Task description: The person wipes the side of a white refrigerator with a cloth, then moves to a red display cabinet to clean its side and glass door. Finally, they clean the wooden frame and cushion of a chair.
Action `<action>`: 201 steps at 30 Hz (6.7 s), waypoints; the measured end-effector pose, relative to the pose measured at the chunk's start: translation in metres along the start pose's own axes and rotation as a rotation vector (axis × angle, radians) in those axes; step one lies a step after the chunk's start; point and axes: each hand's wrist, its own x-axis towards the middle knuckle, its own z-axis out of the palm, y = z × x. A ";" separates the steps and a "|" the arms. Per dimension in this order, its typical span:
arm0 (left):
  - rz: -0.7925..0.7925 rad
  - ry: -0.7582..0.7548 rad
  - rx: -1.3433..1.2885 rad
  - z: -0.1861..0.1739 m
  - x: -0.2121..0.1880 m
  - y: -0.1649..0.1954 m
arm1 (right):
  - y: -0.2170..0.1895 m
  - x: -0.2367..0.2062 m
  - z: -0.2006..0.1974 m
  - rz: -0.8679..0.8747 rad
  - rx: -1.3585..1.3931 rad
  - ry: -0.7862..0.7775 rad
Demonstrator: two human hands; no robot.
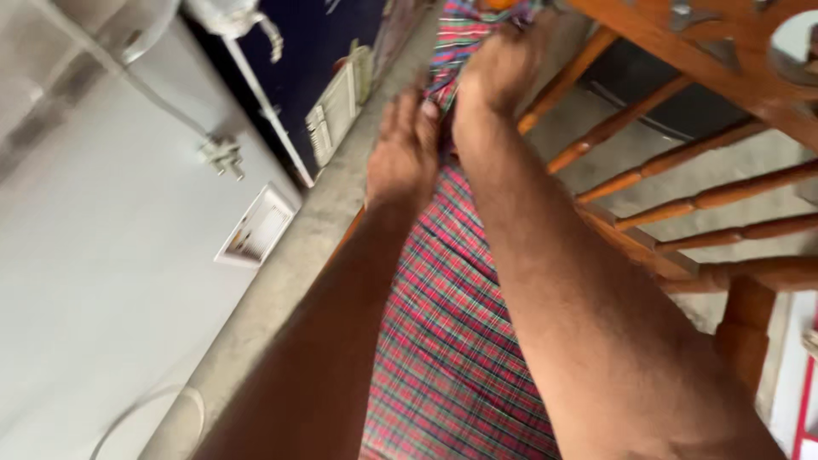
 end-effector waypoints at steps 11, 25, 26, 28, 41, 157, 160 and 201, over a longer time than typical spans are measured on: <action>-0.002 -0.163 0.216 0.054 0.046 -0.013 | 0.033 -0.001 -0.020 0.551 0.271 -0.625; -0.013 -0.152 0.161 0.047 0.047 -0.006 | 0.025 -0.006 -0.015 0.275 0.080 -0.470; 0.002 -0.136 0.159 0.047 0.046 -0.005 | 0.026 -0.007 -0.018 0.174 0.121 -0.458; 0.041 -0.105 0.155 0.046 0.046 -0.004 | 0.030 -0.010 -0.025 -0.030 0.205 -0.429; 0.338 0.128 0.373 0.046 0.029 0.003 | 0.006 -0.022 -0.089 0.063 -0.437 -0.561; -0.693 -0.253 0.510 0.352 -0.278 0.292 | 0.107 0.157 -0.326 -2.193 -1.113 -1.177; -0.685 -0.235 0.509 0.351 -0.281 0.292 | 0.125 0.148 -0.330 -2.145 -1.049 -1.213; -0.596 -0.277 0.585 0.346 -0.280 0.288 | 0.107 0.169 -0.401 -2.105 -1.475 -1.059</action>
